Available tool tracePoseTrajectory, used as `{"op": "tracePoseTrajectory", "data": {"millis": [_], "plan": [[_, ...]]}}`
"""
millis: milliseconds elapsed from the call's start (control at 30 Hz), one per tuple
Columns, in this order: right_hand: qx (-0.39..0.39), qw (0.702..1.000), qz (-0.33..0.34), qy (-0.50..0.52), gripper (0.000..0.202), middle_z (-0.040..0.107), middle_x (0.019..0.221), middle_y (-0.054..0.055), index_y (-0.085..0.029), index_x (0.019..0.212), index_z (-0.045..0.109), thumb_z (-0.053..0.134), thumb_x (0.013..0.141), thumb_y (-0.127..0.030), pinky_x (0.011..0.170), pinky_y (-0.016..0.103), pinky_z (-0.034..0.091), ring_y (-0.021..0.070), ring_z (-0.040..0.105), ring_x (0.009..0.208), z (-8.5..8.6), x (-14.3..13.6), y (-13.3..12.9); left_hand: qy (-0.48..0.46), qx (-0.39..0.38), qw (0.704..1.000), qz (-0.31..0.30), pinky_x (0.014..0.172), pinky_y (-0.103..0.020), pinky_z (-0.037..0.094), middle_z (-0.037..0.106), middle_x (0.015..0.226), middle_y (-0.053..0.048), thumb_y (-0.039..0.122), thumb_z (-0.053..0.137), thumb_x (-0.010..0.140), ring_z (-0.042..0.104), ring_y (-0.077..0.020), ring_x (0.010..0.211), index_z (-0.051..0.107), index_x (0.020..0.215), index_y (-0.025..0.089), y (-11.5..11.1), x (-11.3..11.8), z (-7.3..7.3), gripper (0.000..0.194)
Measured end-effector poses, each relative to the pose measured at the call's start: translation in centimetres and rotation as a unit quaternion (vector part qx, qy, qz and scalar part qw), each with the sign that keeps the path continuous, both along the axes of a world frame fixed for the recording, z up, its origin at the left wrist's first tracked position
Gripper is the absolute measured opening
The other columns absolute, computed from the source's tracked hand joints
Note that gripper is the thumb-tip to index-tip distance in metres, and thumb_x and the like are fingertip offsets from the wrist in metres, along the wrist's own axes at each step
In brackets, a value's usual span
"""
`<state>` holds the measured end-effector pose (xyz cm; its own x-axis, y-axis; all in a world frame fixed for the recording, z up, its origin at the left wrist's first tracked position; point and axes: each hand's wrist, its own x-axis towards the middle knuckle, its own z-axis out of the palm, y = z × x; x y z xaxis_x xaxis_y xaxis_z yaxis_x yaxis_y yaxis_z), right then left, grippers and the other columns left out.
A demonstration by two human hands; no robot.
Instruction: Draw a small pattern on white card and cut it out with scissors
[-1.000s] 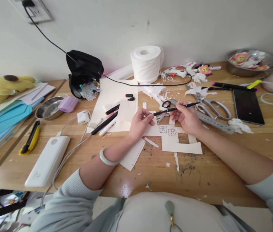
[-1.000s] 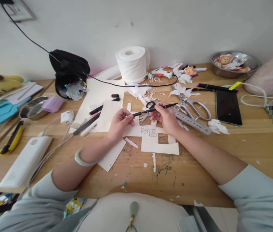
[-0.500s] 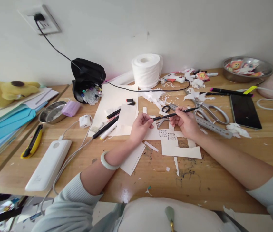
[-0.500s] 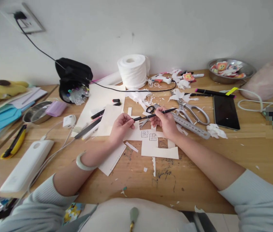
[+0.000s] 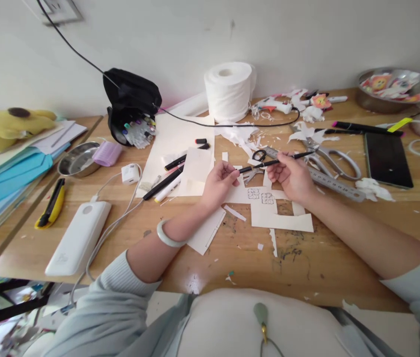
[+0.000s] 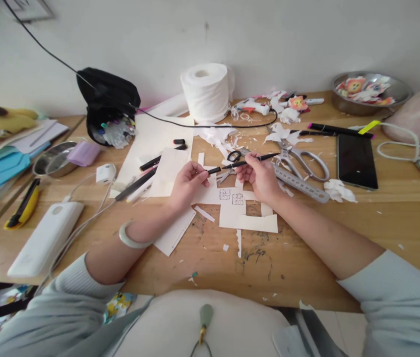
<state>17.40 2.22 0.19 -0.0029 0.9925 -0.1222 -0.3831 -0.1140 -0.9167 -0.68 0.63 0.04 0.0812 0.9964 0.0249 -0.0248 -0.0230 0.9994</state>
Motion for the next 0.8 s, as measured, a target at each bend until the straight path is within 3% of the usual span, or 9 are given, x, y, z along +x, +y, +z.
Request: {"op": "tracePoseTrajectory", "data": {"millis": [167, 467, 633, 800], "plan": [[0.011, 1.0, -0.003, -0.015, 0.02, 0.062, 0.052, -0.001, -0.019, 0.066, 0.048, 0.06, 0.075, -0.032, 0.037, 0.019, 0.039, 0.0093, 0.054, 0.04, 0.09, -0.15, 0.11, -0.002, 0.004, 1.0, 0.005, 0.057, -0.02, 0.042, 0.053, 0.061, 0.005, 0.009, 0.055, 0.078, 0.053, -0.0058, 0.053, 0.046, 0.071, 0.017, 0.21, 0.04, -0.12, 0.015], [0.026, 0.998, 0.021, -0.049, 0.025, 0.061, 0.054, -0.004, -0.022, 0.069, 0.045, 0.064, 0.077, -0.037, 0.037, 0.021, 0.04, 0.0098, 0.054, 0.041, 0.21, -0.16, -0.08, 0.001, 0.007, 1.0, 0.003, 0.056, -0.021, 0.042, 0.052, 0.062, 0.005, 0.009, 0.057, 0.077, 0.052, -0.0056, 0.052, 0.046, 0.07, 0.018, 0.36, -0.12, -0.23, 0.016], [0.034, 0.995, 0.067, -0.061, 0.026, 0.063, 0.056, -0.002, -0.021, 0.07, 0.049, 0.068, 0.074, -0.038, 0.038, 0.021, 0.042, 0.0103, 0.056, 0.044, 0.04, -0.07, -0.21, 0.017, -0.001, 1.0, -0.004, 0.056, -0.023, 0.041, 0.05, 0.06, 0.005, 0.006, 0.059, 0.074, 0.052, -0.0077, 0.053, 0.046, 0.07, 0.019, 0.1, 0.08, -0.08, 0.018], [0.041, 0.996, 0.058, -0.059, 0.028, 0.065, 0.059, -0.001, -0.02, 0.069, 0.052, 0.072, 0.07, -0.039, 0.038, 0.021, 0.043, 0.0103, 0.056, 0.045, -0.07, 0.06, -0.15, 0.004, 0.0, 1.0, -0.017, 0.06, -0.025, 0.043, 0.051, 0.065, 0.004, 0.003, 0.058, 0.074, 0.053, -0.0083, 0.055, 0.048, 0.07, 0.018, -0.17, 0.23, 0.12, 0.018]]}}
